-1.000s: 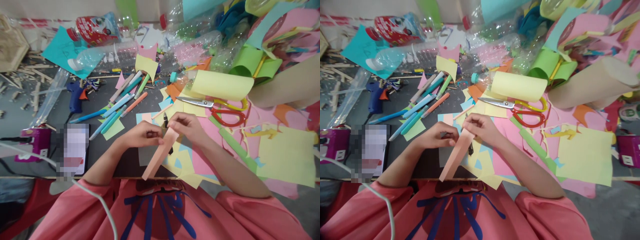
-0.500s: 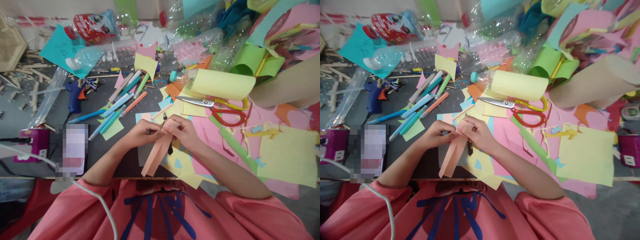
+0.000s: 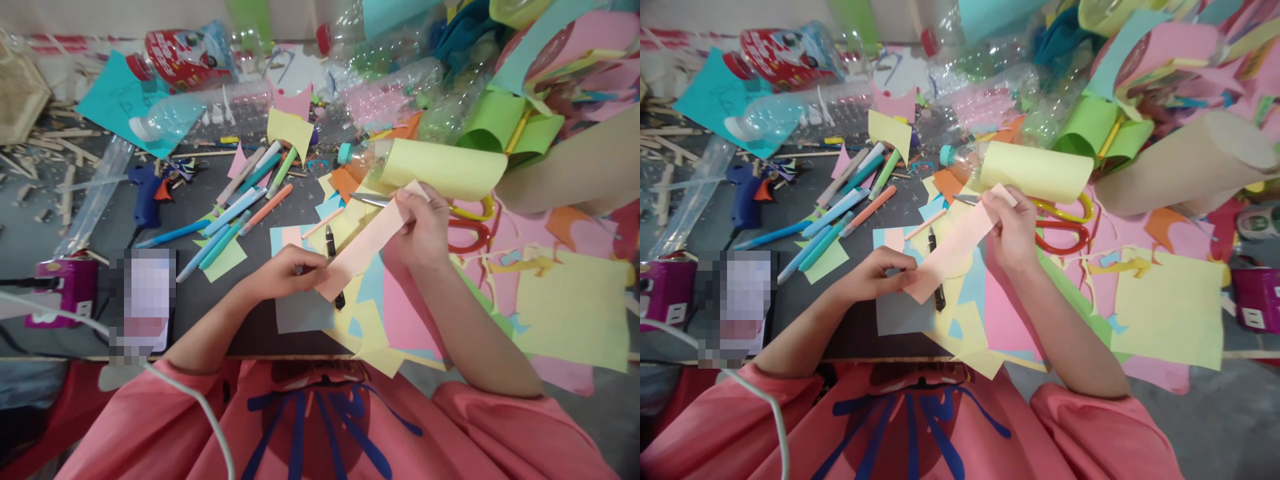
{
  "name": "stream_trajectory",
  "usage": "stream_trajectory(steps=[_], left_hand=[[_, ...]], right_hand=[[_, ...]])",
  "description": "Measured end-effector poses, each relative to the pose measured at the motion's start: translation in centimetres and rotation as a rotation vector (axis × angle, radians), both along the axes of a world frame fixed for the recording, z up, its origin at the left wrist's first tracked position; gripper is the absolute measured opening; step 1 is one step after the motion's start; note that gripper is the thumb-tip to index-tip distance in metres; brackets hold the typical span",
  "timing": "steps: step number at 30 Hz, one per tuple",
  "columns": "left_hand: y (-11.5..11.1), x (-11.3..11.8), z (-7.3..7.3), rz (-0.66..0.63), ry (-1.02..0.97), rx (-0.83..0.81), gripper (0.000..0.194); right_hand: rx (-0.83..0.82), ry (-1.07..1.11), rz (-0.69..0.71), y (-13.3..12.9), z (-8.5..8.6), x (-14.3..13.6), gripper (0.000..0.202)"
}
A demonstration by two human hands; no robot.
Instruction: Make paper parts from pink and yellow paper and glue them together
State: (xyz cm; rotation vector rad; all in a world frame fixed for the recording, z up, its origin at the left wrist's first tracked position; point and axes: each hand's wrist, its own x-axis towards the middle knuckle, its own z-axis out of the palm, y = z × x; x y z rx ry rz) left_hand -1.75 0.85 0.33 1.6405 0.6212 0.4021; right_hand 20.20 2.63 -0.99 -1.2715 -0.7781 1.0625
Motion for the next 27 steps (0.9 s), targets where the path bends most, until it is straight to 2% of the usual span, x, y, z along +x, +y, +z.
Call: stream_trajectory(steps=[3,5,8,10,12,14,16,19,22,25,27], left_hand=[[-0.1,0.1,0.2,-0.051,0.0,-0.025,0.041],[-0.2,0.2,0.1,-0.065,0.003,0.005,0.044],[-0.3,0.4,-0.2,0.035,-0.009,0.069,0.048],[-0.3,0.5,-0.4,0.194,-0.019,0.102,0.049],[-0.3,0.5,-0.5,0.34,-0.001,0.125,0.047],[-0.3,0.5,-0.7,0.377,0.027,0.138,0.045],[-0.4,0.7,-1.0,0.381,0.042,0.154,0.039],[-0.8,1.0,-1.7,0.531,0.072,0.168,0.014],[-1.3,1.2,-2.0,0.642,0.113,0.256,0.028],[-1.6,1.3,-2.0,0.626,0.12,0.365,0.029],[-1.6,1.4,-2.0,0.613,0.095,0.331,0.03]], right_hand=[[0.018,-0.016,-0.015,-0.1,0.0,0.3,0.04],[-0.01,-0.008,0.005,-0.1,-0.1,0.4,0.04],[-0.056,0.049,0.084,-0.5,-0.4,0.0,0.034],[-0.045,0.095,0.174,-1.0,-0.5,-0.7,0.038],[-0.022,0.107,0.323,-1.8,-0.6,-1.6,0.048],[-0.025,0.071,0.517,-2.6,-0.4,-2.4,0.045],[-0.035,-0.011,0.605,-3.3,-0.2,-2.9,0.042],[-0.017,-0.188,0.622,-3.9,0.0,-3.3,0.046],[0.035,-0.338,0.655,-4.0,0.1,-3.5,0.046],[0.123,-0.399,0.672,-4.0,0.0,-3.5,0.042],[0.175,-0.412,0.659,-4.0,-0.1,-3.4,0.04]])
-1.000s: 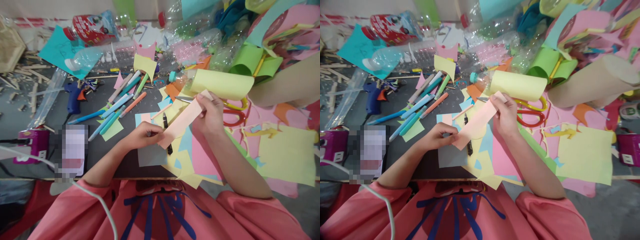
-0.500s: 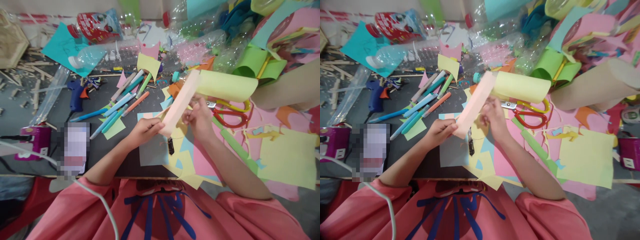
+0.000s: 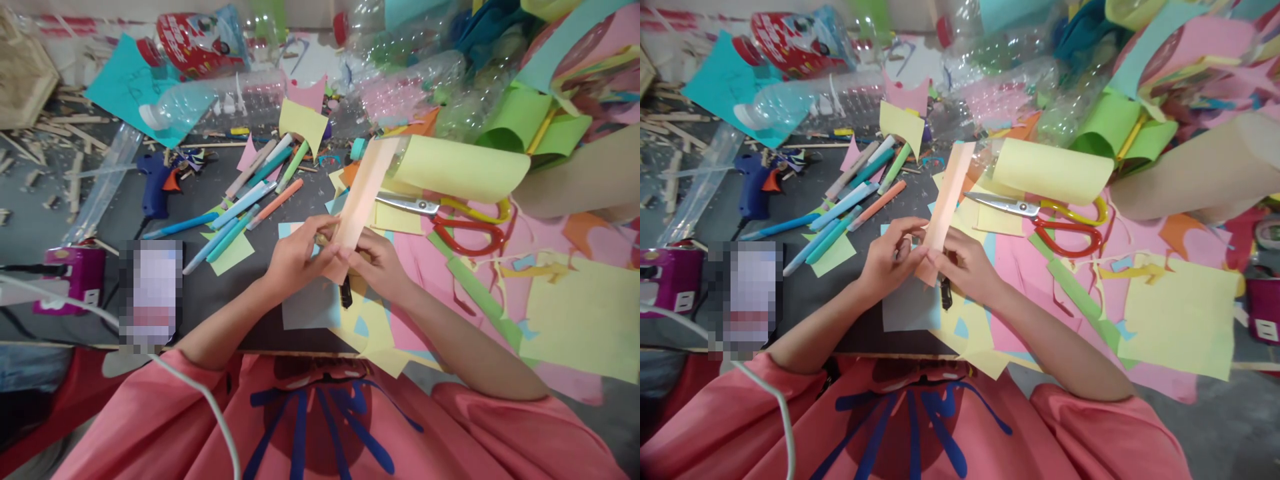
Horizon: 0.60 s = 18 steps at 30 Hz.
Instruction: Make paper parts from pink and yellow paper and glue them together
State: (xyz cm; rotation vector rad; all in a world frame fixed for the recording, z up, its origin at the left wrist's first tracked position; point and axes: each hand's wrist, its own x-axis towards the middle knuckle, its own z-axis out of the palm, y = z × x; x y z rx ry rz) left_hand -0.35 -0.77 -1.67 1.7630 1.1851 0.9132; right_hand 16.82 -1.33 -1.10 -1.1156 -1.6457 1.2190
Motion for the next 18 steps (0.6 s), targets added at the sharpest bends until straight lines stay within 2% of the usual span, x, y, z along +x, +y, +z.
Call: stream_trajectory(steps=[5,8,10,12,15,18], left_hand=[[0.8,0.3,-0.1,-0.069,-0.308,-0.392,0.037],[1.2,0.2,0.1,-0.145,-0.429,-0.544,0.029],[1.3,0.2,0.2,-0.15,-0.462,-0.556,0.021],[1.2,0.1,0.1,-0.11,-0.477,-0.501,0.019],[0.9,0.2,-0.4,-0.031,-0.474,-0.365,0.028],[0.7,0.3,-0.9,-0.037,-0.387,-0.267,0.037]], right_hand=[[0.012,0.028,-0.022,0.5,-0.4,0.8,0.038],[-0.048,0.07,-0.036,0.9,-0.3,1.2,0.035],[-0.102,0.111,-0.042,1.1,-0.2,1.3,0.029],[-0.144,0.133,-0.051,1.3,-0.2,1.3,0.023],[-0.156,0.109,-0.053,1.3,-0.2,1.1,0.018],[-0.162,0.063,0.003,1.2,-0.3,1.0,0.022]])
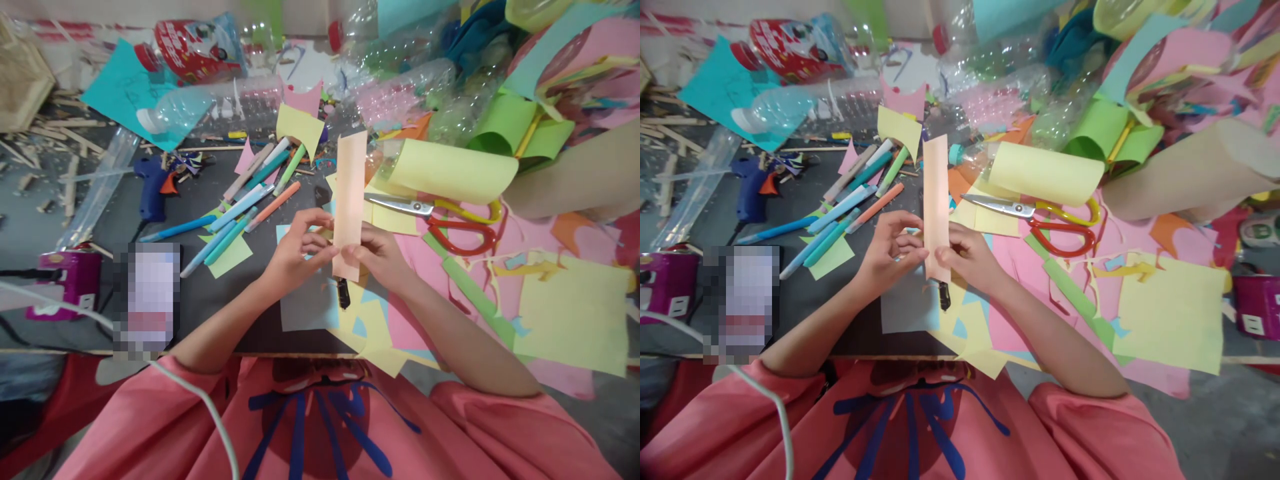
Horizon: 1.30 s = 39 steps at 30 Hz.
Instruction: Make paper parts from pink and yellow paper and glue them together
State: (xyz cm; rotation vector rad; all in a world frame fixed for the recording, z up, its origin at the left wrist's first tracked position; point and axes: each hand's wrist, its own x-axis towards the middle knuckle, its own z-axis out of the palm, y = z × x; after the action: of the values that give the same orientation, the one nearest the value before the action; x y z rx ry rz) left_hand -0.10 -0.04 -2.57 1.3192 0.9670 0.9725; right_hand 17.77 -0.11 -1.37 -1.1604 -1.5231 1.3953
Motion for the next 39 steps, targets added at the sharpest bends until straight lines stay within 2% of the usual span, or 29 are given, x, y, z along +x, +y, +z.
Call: stream_trajectory(steps=[3,8,10,13,16,19,22,24,26,30,34,37,39], left_hand=[[0.0,-0.1,0.2,-0.037,0.131,0.089,0.023],[0.4,-0.5,1.2,-0.017,0.159,0.106,0.02],[0.5,-0.5,1.3,0.011,0.155,0.086,0.019],[0.7,-0.6,0.9,0.096,0.184,0.091,0.019],[0.7,-0.7,0.4,0.149,0.184,0.103,0.023],[0.7,-0.8,0.1,0.168,0.183,0.094,0.027],[0.6,-0.9,0.1,0.17,0.206,0.1,0.029],[0.5,-1.0,0.2,0.183,0.224,0.129,0.03],[0.5,-1.1,0.2,0.205,0.238,0.17,0.031],[0.6,-1.2,-0.1,0.229,0.248,0.223,0.034],[0.8,-1.3,-0.5,0.258,0.278,0.266,0.037],[0.9,-1.3,-0.7,0.242,0.308,0.293,0.038],[0.9,-1.4,-0.6,0.232,0.32,0.307,0.039]], right_hand=[[-0.035,0.026,0.028,0.1,0.0,0.0,0.02],[-0.13,0.067,-0.022,0.3,-0.4,0.1,0.033],[-0.149,0.054,-0.02,0.4,-0.4,0.0,0.035],[-0.094,-0.03,-0.022,0.6,0.4,0.4,0.025],[0.033,-0.275,-0.053,0.5,2.4,2.2,0.024],[0.153,-0.658,-0.073,0.0,4.3,5.5,0.023],[0.201,-1.081,-0.062,-0.5,5.0,9.1,0.025],[0.243,-1.248,-0.084,-0.7,4.6,11.0,0.031],[0.292,-1.374,0.017,-0.7,3.8,12.4,0.04],[0.426,-1.525,0.031,-0.2,1.9,14.0,0.047],[0.566,-1.455,0.113,0.7,0.4,15.2,0.054],[0.532,-1.393,0.106,1.3,-0.1,15.5,0.06],[0.471,-1.386,0.086,1.4,0.0,15.2,0.057]])
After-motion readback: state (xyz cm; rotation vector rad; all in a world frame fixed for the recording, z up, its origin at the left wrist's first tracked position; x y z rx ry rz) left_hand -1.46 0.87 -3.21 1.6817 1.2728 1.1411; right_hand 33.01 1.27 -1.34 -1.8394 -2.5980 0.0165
